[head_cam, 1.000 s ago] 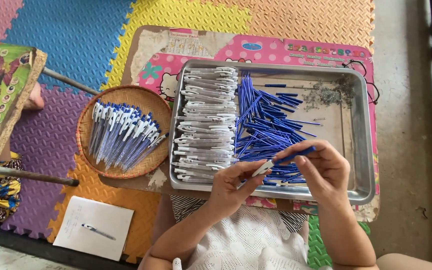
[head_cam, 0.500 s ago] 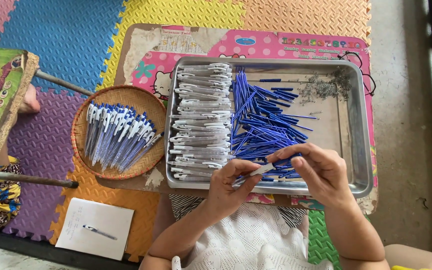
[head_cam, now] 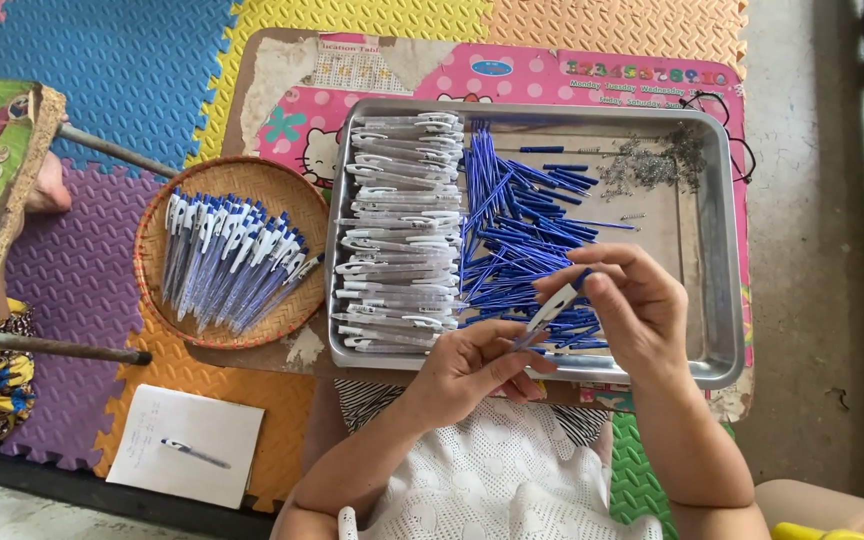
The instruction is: The person assembles blue ballpoint pens by inserting the blue ink cartridges into white pen barrels. They pick up the components from a metal tray and place the completed pens into a woven basket.
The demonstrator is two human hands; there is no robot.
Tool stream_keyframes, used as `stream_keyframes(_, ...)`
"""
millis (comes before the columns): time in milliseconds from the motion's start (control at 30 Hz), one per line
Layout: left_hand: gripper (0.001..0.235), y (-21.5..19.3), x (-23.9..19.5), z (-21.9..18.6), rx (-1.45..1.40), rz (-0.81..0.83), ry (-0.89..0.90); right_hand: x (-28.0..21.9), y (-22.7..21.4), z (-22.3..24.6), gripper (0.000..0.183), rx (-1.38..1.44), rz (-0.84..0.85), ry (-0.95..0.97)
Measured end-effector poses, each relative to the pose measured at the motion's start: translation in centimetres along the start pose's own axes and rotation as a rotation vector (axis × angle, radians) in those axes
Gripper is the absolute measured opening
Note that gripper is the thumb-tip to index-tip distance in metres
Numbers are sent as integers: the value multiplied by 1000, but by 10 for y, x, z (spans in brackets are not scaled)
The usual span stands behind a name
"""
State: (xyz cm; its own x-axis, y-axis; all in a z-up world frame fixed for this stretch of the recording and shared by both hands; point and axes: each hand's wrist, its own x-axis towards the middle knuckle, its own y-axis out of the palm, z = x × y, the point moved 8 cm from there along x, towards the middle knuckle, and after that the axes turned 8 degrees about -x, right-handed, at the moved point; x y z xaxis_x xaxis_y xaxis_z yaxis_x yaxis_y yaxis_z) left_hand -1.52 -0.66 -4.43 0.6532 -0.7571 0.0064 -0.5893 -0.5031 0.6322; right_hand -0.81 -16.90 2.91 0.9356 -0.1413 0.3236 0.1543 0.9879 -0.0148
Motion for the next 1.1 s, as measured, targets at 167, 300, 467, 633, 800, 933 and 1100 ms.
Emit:
stream_keyframes(167,35,5,0,7,-147,38,-36,-3,-4,-7,27,103,-66,16)
stream_keyframes(300,33,13,-4,2,-173,36,-52,-3,-2,0,26,83,-52,21)
stream_keyframes(467,34,18,-6,-1,-159,62,-60,-5,1,6,24,79,-44,3)
stream_keyframes(633,33,22,-8,-3,-180,89,-61,-7,1,12,23,77,-44,-37)
stream_keyframes(800,32,21,-16,-3,-219,127,-37,-11,14,38,24,-73,85,-133)
stream_keyframes(933,33,10,-8,4,-79,20,18,-25,23,20,48,58,167,-9)
stream_keyframes(1100,45,16,-8,-20,134,-24,181,-33,49,8,55,17,184,-106)
